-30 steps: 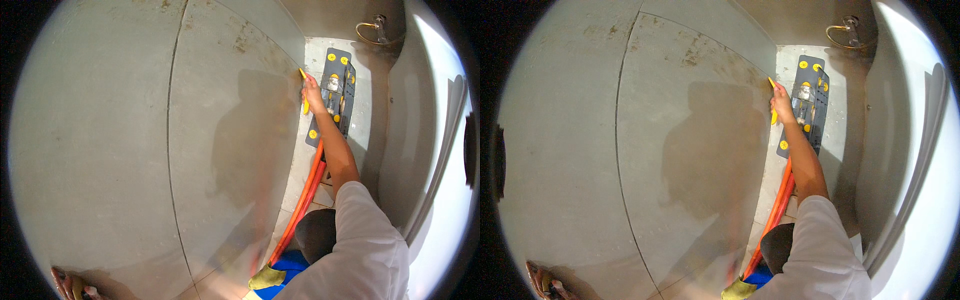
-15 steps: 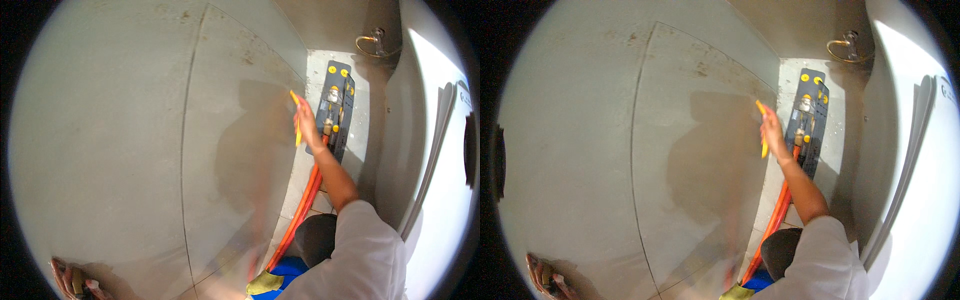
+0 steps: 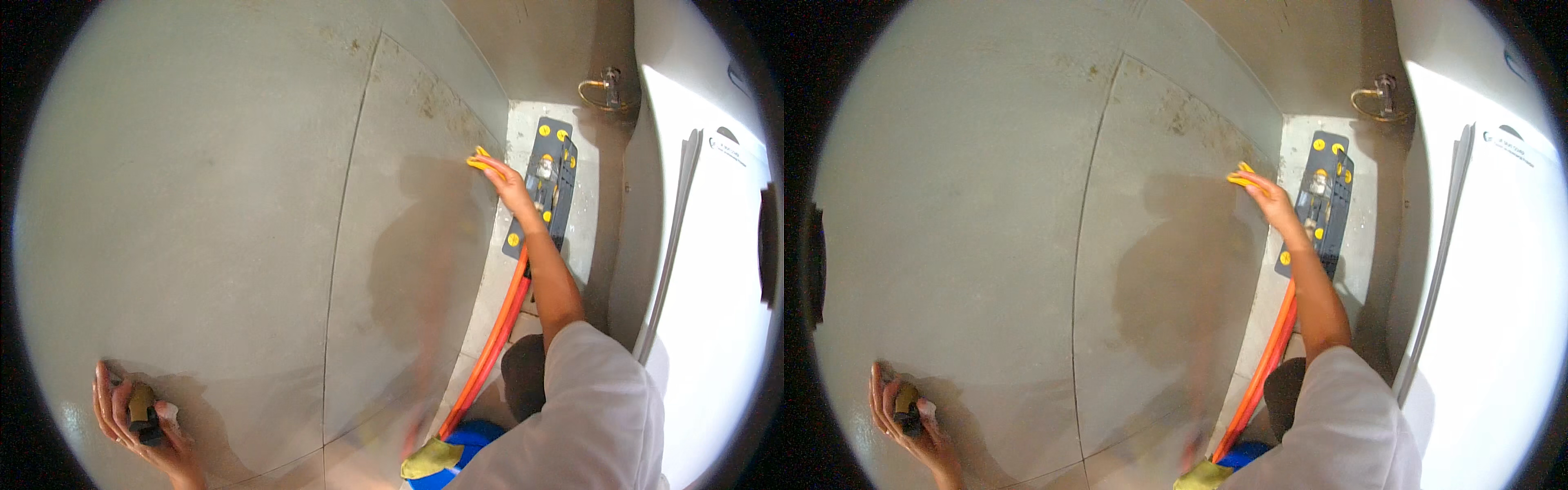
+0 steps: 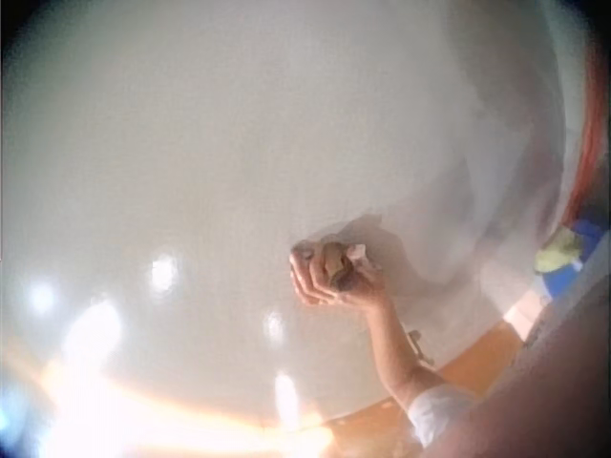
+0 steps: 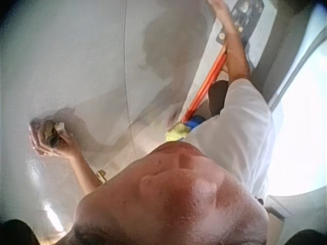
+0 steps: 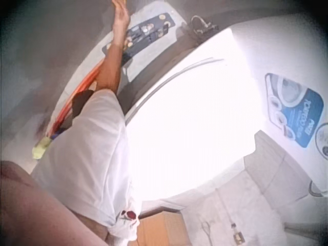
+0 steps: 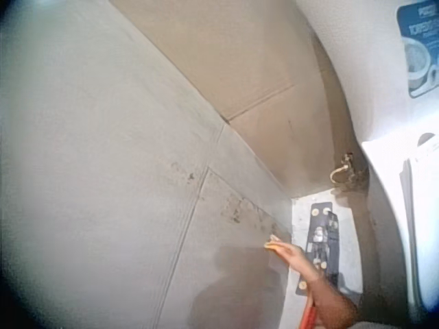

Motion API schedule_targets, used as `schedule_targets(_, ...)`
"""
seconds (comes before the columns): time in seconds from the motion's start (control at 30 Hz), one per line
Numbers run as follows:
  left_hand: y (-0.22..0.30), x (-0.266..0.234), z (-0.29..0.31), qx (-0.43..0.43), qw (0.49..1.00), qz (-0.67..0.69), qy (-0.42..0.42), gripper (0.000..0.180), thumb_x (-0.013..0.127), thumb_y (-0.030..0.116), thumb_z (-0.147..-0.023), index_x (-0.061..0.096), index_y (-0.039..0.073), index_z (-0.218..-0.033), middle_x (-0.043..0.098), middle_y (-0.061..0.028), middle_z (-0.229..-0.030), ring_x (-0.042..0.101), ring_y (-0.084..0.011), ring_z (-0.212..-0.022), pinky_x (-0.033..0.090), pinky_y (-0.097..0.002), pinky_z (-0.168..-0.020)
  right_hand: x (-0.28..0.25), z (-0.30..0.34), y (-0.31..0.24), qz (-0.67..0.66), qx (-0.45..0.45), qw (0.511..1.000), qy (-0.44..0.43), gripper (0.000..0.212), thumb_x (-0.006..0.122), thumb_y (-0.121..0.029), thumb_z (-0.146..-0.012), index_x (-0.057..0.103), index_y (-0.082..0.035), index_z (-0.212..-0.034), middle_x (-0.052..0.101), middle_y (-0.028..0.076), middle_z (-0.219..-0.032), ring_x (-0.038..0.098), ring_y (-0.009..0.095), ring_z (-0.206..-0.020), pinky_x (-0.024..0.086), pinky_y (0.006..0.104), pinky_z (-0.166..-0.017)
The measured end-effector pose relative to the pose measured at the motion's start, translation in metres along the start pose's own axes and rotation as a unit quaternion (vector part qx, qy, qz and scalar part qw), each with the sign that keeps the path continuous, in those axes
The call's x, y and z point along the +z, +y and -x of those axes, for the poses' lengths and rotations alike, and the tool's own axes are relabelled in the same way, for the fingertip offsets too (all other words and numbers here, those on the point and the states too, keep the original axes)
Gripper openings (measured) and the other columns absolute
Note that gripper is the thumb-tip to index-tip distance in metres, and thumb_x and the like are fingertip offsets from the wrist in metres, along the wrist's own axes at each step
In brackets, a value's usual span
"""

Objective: The person cleans a bathroom by mopping the floor with a flat mop, then uses a sponge and a scraper to scrub and scrape the tiled walls. The person dips the sponge into a bucket of soapy water and scrubs the wall tiles near the toilet.

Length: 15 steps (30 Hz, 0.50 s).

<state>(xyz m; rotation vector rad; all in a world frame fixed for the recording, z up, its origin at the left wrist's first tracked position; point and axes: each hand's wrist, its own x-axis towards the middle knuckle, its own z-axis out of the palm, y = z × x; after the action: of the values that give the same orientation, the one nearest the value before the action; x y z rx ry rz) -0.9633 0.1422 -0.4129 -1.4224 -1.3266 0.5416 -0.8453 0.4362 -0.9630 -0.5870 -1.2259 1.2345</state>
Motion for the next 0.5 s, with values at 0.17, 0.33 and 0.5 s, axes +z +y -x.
schedule_targets(0.17, 0.008, 0.004, 0.001, -0.019, 1.0, 0.021, -0.008, 0.044, 0.041, 0.046, -0.084, 0.048, 0.006, -0.1, 0.044, -0.0119, -0.122, 0.036, -0.0281, -0.115, 0.025, -0.0403, -0.096, 0.029, -0.071, -0.116, 0.015, 0.024, 0.999, -0.019, 0.029, 0.046, -0.018, -0.086, 0.053, -0.008, -0.112, 0.054, 0.007, -0.112, 0.049, 0.017, -0.104, 0.035, 0.0267, -0.09)
schedule_targets(0.33, 0.013, 0.0, -0.013, -0.016, 1.0, 0.024, 0.01, 0.04, 0.045, 0.043, -0.082, 0.05, 0.007, -0.097, 0.046, -0.0111, -0.12, 0.037, -0.0289, -0.114, 0.026, -0.0397, -0.095, 0.015, -0.029, -0.066, 0.005, 0.012, 1.0, 0.029, 0.028, 0.045, -0.018, -0.087, 0.052, -0.009, -0.112, 0.055, 0.008, -0.111, 0.049, 0.017, -0.105, 0.036, 0.0278, -0.089)
schedule_targets(0.5, 0.007, 0.005, -0.002, -0.011, 1.0, 0.024, 0.012, 0.038, 0.045, 0.043, -0.082, 0.05, 0.008, -0.096, 0.046, -0.0097, -0.12, 0.037, -0.0277, -0.114, 0.026, -0.0388, -0.095, 0.054, -0.086, -0.144, -0.01, -0.055, 0.998, 0.028, 0.029, 0.047, -0.019, -0.086, 0.053, -0.007, -0.111, 0.055, 0.008, -0.111, 0.05, 0.017, -0.104, 0.037, 0.0269, -0.088)
